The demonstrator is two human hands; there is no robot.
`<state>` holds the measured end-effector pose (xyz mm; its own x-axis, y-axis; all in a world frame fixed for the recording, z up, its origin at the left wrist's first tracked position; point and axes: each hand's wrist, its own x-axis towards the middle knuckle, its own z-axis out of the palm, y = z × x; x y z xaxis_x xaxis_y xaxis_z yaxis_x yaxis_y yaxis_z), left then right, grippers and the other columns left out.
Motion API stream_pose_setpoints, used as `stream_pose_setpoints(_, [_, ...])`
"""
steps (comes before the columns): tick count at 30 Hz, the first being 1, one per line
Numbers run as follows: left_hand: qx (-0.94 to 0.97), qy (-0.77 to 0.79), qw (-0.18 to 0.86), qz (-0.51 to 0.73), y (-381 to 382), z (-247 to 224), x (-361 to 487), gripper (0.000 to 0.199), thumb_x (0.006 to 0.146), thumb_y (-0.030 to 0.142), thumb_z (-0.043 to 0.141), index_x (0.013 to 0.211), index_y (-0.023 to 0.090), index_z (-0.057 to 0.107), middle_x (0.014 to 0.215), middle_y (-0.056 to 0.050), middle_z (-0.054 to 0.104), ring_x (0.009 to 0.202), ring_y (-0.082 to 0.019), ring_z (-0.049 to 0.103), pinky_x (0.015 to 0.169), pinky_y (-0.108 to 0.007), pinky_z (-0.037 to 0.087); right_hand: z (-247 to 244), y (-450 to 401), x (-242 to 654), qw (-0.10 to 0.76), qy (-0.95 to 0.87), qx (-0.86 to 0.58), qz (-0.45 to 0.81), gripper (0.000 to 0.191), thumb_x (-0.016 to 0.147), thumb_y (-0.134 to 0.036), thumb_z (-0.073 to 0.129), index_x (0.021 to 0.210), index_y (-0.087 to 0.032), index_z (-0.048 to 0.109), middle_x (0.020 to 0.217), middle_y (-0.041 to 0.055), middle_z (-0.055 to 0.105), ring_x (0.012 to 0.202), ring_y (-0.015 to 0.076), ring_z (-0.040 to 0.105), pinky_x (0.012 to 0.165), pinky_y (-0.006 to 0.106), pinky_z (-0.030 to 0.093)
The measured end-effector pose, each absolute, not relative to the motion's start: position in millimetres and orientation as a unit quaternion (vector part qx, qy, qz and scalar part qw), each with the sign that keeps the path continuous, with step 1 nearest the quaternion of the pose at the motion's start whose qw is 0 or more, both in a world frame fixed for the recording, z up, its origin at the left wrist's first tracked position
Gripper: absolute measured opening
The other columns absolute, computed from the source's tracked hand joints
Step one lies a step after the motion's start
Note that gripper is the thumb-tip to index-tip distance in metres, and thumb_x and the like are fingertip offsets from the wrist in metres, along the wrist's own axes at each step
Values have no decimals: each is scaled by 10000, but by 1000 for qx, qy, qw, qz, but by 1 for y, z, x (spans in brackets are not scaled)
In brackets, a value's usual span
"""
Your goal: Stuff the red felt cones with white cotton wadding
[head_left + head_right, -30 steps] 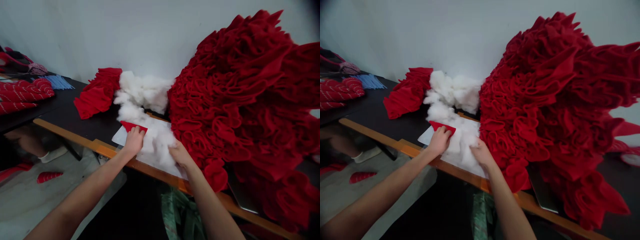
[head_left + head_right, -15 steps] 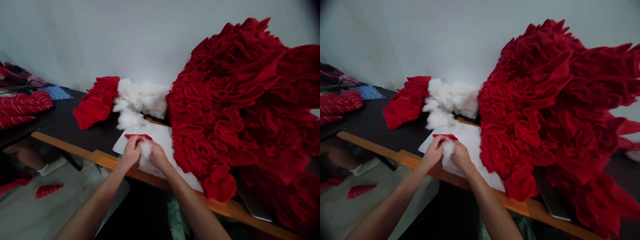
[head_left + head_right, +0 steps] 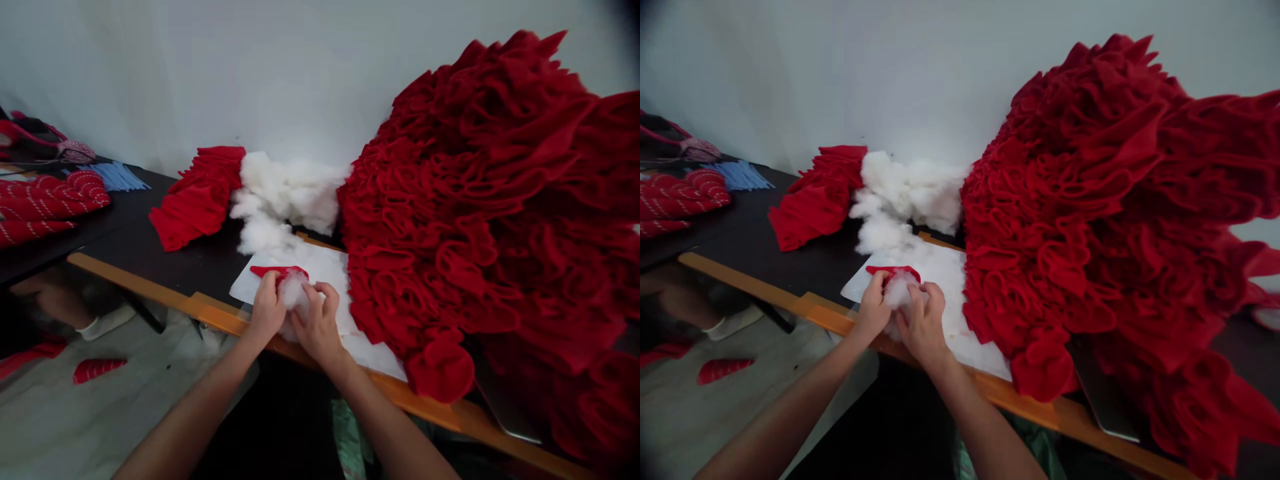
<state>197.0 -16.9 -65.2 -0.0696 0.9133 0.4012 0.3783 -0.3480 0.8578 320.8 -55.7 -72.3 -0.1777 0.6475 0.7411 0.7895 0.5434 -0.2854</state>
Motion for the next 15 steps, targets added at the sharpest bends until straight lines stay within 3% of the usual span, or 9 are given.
stream_pose_setpoints(2, [633,503,262,527,-17,-67,198,205,764,106,422,930,189,510,890,-43,601,874,-191,570,805,-329,456,-76,-58,317,396,-775,-483,-94,546,745,-203,533,1270,-128,401,1200,179,461,1154,310,409,936,539,402])
stream_pose_setpoints(5, [666,476,241,521,-17,-67,200,290,765,72,395,998,178,531,970,-63,614,911,-188,567,831,-331,451,-77,-46,314,347,-779,-521,25,462,703,-199,540,1156,-112,537,1166,186,547,1069,307,507,884,484,451])
stream_pose_setpoints(7, [718,433,199,508,-17,-65,200,290,783,74,392,1007,166,552,975,-78,609,920,-195,549,838,-344,444,-76,-31,318,339,-762,-538,121,257,684,-160,534,910,-138,655,967,151,647,911,279,589,806,424,487])
stream_pose_setpoints(9, [775,381,152,480,-17,-60,200,254,824,107,395,992,160,578,931,-82,598,890,-201,522,807,-347,441,-74,-16,325,351,-747,-536,177,157,667,-129,531,729,-170,669,777,94,677,793,246,621,750,368,499])
stream_pose_setpoints(15, [849,305,88,423,-13,-50,196,244,895,188,372,957,157,606,822,-64,523,814,-189,465,726,-318,426,-78,3,336,474,-680,-509,232,247,813,-137,425,890,-179,656,773,13,699,706,153,637,649,261,518])
